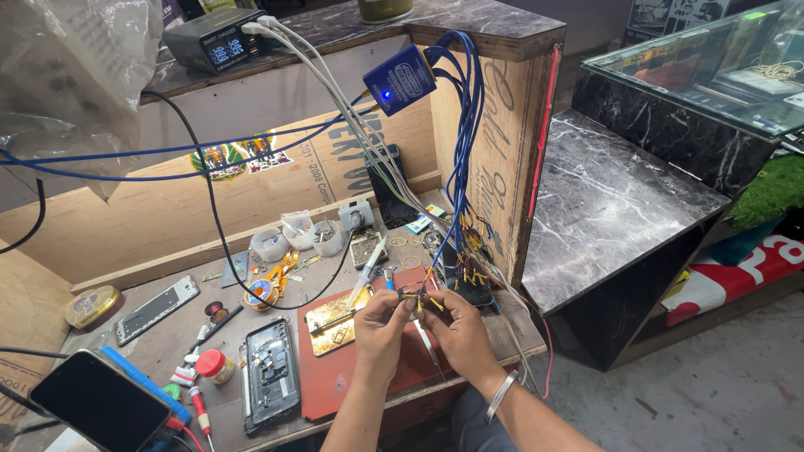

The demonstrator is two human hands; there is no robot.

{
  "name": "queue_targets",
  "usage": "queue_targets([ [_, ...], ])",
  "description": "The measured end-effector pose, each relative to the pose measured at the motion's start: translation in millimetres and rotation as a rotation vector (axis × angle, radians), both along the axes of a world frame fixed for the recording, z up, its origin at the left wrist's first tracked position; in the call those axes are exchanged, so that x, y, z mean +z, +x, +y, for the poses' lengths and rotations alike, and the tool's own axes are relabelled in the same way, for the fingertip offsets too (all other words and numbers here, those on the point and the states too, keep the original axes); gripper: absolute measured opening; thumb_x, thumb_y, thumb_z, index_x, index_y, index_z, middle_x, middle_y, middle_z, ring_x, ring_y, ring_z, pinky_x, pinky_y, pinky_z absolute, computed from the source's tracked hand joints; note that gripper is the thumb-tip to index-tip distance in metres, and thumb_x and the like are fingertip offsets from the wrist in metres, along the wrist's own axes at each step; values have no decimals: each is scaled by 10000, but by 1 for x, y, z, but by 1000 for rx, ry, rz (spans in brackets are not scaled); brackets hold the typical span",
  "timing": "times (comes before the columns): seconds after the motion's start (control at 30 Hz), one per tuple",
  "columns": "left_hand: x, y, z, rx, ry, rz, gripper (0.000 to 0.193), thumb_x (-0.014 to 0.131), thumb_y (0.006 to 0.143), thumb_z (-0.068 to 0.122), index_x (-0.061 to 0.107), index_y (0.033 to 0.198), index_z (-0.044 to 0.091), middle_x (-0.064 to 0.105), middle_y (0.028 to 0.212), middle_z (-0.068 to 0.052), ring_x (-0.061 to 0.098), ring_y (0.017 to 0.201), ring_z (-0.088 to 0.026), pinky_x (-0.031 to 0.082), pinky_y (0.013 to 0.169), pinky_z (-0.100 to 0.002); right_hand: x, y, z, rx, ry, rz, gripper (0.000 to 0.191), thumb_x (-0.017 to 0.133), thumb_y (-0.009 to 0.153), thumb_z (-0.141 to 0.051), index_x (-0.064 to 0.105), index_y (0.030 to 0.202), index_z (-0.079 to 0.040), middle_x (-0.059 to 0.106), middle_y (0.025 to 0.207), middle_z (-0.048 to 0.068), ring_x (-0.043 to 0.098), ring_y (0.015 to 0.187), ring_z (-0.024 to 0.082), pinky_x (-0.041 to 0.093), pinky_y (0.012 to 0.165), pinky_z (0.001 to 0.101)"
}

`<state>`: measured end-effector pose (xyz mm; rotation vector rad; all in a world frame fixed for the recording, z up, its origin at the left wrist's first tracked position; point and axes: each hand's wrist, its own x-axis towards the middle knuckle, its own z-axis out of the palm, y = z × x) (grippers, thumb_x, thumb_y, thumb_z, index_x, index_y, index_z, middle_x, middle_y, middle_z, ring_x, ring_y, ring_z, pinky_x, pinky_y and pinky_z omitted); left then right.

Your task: The person sits at a repair bench and works on a small phone component with fine tools, manipulating its contacts and wires. At the end they connect the component to a smartphone, which powers on and displays its home screen.

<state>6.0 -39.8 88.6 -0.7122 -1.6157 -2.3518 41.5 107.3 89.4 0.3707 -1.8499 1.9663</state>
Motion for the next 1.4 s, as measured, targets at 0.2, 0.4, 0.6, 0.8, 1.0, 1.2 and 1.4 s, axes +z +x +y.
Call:
queue_targets([
  [0.2, -1, 0, -1, 1, -5, 9, 36, 719, 936, -18, 722, 918, -50, 653, 907, -55, 647, 836, -114, 519, 776, -258, -1, 0, -1, -2, -15, 1, 226, 761, 912, -107, 706, 1101, 5, 684, 947, 8, 603, 838, 42, 536, 719, 236],
  [0.4, -1, -2, -1, 19, -16, -5, 50, 728, 937, -2, 721, 900, -36, 641, 890, -35, 640, 812, -103, 506, 745, -250, -1, 0, -4, -21, -5, 3, 189, 726, 930, -98, 706, 1093, -4, 698, 916, -1, 628, 829, 42, 544, 717, 234],
  [0.6, 10, 1, 0, 24, -24, -60, 65, 732, 936, 35, 745, 944, -29, 658, 876, -24, 643, 808, -89, 517, 741, -252, 3, -1, -6, 67, -137, -44, 202, 719, 921, -69, 696, 1112, -8, 718, 942, -1, 650, 848, 37, 552, 733, 226],
  [0.8, 21, 6, 0, -12, -1, -124, 101, 744, 902, 24, 739, 991, -23, 721, 897, -35, 672, 821, -87, 547, 765, -257, 8, 0, -3, 38, -75, -79, 191, 705, 930, -94, 704, 1097, -1, 758, 910, 20, 698, 844, 53, 571, 739, 226],
  [1.0, 22, 7, 0, -32, 34, -93, 77, 754, 922, 41, 734, 949, -29, 705, 865, -34, 673, 785, -101, 546, 740, -268, 11, 2, -4, 73, -103, -59, 190, 711, 931, -98, 703, 1093, 3, 747, 929, 21, 688, 850, 54, 577, 738, 234],
  [1.2, 25, 11, -2, -17, -6, -80, 85, 756, 934, 57, 737, 944, -26, 707, 860, -40, 661, 794, -94, 520, 747, -252, 13, 4, -4, 47, -88, -90, 204, 719, 925, -99, 705, 1100, 4, 754, 921, 29, 691, 838, 62, 574, 734, 238],
  [1.4, 28, 13, -2, -26, 14, -86, 87, 761, 916, 68, 740, 925, -16, 701, 851, -24, 669, 789, -97, 524, 746, -255, 15, 5, -4, 61, -110, -98, 207, 713, 926, -97, 702, 1108, -1, 759, 929, 26, 698, 851, 64, 572, 740, 237],
])
